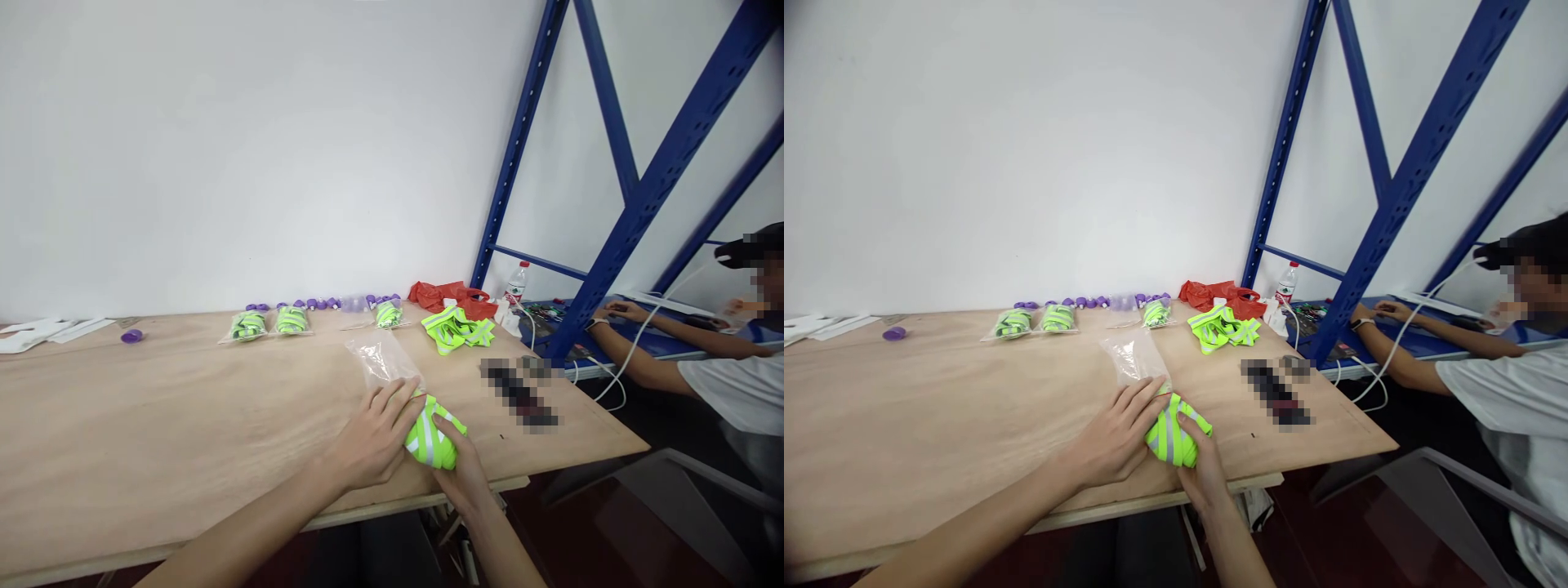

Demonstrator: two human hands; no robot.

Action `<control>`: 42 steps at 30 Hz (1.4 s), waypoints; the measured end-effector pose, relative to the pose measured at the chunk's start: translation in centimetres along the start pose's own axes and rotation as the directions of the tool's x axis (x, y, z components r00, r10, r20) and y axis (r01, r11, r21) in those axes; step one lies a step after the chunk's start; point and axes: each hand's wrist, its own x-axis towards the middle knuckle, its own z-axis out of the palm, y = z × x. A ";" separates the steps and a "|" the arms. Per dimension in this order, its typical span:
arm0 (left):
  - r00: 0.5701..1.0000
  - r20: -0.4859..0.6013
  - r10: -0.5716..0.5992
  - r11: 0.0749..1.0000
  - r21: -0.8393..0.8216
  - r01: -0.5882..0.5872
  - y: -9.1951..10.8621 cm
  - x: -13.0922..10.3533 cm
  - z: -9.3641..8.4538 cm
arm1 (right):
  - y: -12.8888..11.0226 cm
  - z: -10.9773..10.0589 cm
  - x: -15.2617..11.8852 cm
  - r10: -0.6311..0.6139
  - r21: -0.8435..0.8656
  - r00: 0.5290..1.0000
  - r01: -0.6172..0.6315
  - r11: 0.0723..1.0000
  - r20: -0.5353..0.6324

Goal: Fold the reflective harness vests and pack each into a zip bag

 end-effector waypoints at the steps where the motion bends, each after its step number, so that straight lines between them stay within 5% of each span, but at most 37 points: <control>1: 1.000 0.004 0.011 1.000 -0.025 -0.011 0.2 -0.3 -0.2 | 0.1 -0.2 0.0 0.014 0.015 1.000 -0.014 1.000 0.000; 11: 0.980 -0.198 0.002 0.934 -0.351 -0.073 3.0 -1.9 -0.8 | 1.1 -0.1 0.0 0.100 0.284 0.980 -0.048 0.958 -0.172; 13: 0.943 -0.328 -0.053 0.903 -0.419 -0.095 3.3 -2.6 -0.3 | 0.9 0.2 -0.1 0.089 0.307 0.977 -0.027 0.951 -0.193; 15: 0.850 -0.488 -0.197 0.846 -0.523 -0.105 3.5 -3.7 0.6 | 0.5 0.3 -0.2 0.067 0.313 0.972 0.008 0.950 -0.227; 17: 0.709 -0.509 -0.489 0.691 -0.721 -0.042 3.4 -4.7 1.7 | 0.2 0.4 -0.2 0.054 0.312 0.962 0.033 0.949 -0.267; 20: 0.497 -0.174 -0.850 0.196 -0.980 -0.007 3.1 -5.0 3.3 | 0.1 0.6 -0.3 0.052 0.306 0.962 0.034 0.951 -0.267; 22: 0.489 0.017 -0.872 -0.078 -0.991 -0.105 2.9 -4.0 3.8 | 0.4 1.0 -0.6 0.046 0.293 0.970 0.027 0.956 -0.240; 24: 0.534 0.053 -0.844 -0.188 -0.961 -0.202 2.9 -2.5 3.7 | 1.0 1.5 -0.9 0.048 0.275 0.977 0.011 0.961 -0.207; 31: 0.535 -0.048 -0.844 0.005 -0.997 -0.082 3.9 0.6 2.2 | 2.7 2.1 -1.7 -0.003 0.180 0.992 0.025 0.983 -0.124; 35: 0.556 -0.016 -0.831 -0.034 -0.996 -0.080 4.2 0.6 2.7 | 3.2 2.1 -1.7 0.029 0.214 0.985 0.008 0.977 -0.169; 42: 0.453 -0.056 -0.890 0.087 -0.995 0.046 4.7 0.3 2.5 | 2.9 2.7 -2.2 0.076 0.264 0.964 -0.006 0.964 -0.256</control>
